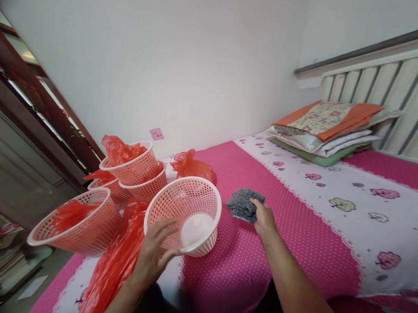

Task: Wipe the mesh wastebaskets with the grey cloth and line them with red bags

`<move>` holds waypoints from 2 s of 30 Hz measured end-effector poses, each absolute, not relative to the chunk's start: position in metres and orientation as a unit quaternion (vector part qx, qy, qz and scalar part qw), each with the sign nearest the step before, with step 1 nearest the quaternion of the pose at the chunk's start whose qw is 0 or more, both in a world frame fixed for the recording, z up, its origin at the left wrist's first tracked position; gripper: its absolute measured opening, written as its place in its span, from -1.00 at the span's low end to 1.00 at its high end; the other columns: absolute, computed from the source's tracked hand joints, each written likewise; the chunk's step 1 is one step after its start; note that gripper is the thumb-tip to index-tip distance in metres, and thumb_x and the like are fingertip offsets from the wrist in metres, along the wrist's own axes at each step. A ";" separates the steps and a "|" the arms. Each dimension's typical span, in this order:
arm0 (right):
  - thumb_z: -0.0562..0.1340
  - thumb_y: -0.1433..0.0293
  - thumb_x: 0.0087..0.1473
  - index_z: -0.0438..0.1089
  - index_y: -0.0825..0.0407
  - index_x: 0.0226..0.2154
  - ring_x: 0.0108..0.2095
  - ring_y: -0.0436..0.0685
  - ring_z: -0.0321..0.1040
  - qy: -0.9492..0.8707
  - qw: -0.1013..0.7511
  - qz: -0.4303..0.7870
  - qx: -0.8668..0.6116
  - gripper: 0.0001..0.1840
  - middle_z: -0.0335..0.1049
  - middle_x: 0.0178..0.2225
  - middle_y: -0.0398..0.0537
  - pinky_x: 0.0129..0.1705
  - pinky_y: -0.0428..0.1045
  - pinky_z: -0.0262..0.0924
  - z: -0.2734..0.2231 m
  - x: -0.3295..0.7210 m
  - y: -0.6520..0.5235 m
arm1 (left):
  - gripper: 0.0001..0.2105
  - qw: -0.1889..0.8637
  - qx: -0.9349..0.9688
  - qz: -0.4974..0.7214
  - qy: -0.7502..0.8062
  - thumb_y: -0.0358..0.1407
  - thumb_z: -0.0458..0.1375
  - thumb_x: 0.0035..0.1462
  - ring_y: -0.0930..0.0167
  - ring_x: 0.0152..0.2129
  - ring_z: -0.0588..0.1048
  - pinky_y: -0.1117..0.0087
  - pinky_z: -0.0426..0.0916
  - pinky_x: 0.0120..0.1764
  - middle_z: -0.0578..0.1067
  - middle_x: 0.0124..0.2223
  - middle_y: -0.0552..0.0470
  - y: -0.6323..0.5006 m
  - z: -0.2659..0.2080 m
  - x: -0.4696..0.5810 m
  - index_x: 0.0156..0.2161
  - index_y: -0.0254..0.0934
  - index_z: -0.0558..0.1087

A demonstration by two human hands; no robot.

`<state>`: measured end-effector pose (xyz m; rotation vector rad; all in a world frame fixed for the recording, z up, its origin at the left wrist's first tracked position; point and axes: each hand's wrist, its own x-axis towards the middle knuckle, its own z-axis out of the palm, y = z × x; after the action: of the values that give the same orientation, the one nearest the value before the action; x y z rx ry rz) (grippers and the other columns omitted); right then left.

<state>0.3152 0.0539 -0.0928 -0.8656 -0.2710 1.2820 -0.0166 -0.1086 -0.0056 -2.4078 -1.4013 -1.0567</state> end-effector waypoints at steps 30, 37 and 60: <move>0.42 0.47 -0.22 0.59 0.08 -0.30 -0.46 0.19 0.62 -0.122 0.715 0.567 -0.391 -0.71 0.67 -0.41 -0.05 -0.41 0.01 0.57 -0.082 0.319 0.050 | -0.28 -0.370 -0.537 -0.571 -0.498 -0.42 0.23 -0.16 0.11 0.17 0.52 0.06 0.31 0.29 0.60 0.18 -0.17 -0.011 0.060 -0.031 0.24 -0.32 0.49; 0.44 0.45 -0.23 0.59 0.07 -0.29 -0.40 0.15 0.62 -0.138 0.749 0.510 -0.399 -0.68 0.68 -0.37 -0.08 -0.35 -0.03 0.56 -0.087 0.318 0.052 | -0.41 -0.301 -0.670 -0.456 -0.502 -0.37 0.14 0.04 0.17 0.18 0.50 0.08 0.26 0.32 0.60 0.18 -0.12 0.017 0.049 -0.008 0.23 -0.28 0.50; 0.44 0.22 -0.02 0.54 -0.04 -0.07 -0.13 0.33 0.63 -0.117 0.765 0.568 -0.281 -0.58 0.68 -0.18 -0.01 -0.09 0.24 0.56 -0.051 0.329 0.030 | -0.57 -0.380 -0.700 -0.395 -0.457 -0.13 0.25 0.19 0.16 0.00 0.55 0.18 0.35 0.15 0.64 0.07 -0.12 -0.025 0.056 0.012 0.11 -0.28 0.56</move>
<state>0.3289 0.0297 -0.0509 -0.6104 -0.2537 1.2353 0.0124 -0.0249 0.0558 -2.9691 -1.9394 -1.6731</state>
